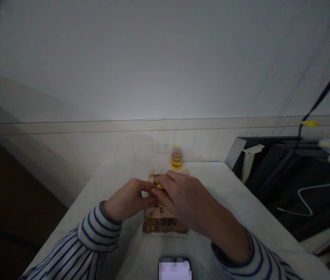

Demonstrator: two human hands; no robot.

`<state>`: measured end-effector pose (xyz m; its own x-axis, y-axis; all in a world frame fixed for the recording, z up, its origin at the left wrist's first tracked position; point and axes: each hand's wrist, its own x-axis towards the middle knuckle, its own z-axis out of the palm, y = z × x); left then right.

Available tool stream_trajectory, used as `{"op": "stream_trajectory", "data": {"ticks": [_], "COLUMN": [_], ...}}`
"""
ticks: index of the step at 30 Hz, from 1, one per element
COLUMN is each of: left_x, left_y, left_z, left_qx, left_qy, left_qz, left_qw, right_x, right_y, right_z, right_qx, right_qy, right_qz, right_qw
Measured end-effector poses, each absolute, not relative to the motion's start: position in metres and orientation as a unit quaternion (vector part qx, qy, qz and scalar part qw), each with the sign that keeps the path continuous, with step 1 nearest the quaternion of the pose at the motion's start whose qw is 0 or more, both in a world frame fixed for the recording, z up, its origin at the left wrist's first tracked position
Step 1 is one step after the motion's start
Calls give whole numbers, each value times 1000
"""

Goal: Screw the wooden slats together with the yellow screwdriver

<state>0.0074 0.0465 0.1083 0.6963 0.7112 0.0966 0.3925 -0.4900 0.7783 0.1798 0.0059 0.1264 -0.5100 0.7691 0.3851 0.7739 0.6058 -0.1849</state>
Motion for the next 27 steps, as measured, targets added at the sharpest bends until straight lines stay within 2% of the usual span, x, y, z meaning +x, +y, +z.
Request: {"op": "stream_trajectory", "data": {"ticks": [9,27], "left_x": [7,5], "left_y": [48,52], "left_z": [106,104], "left_qx": [829,851], "left_qy": [339,335], "left_qz": [201,170], "left_qw": [396,368], "right_x": [179,178], "right_y": [5,5], "right_z": [129,128], "right_qx": [-431,-429], "right_qy": [-866,-873], "right_qz": [56,34], "right_qw": [249,227]}}
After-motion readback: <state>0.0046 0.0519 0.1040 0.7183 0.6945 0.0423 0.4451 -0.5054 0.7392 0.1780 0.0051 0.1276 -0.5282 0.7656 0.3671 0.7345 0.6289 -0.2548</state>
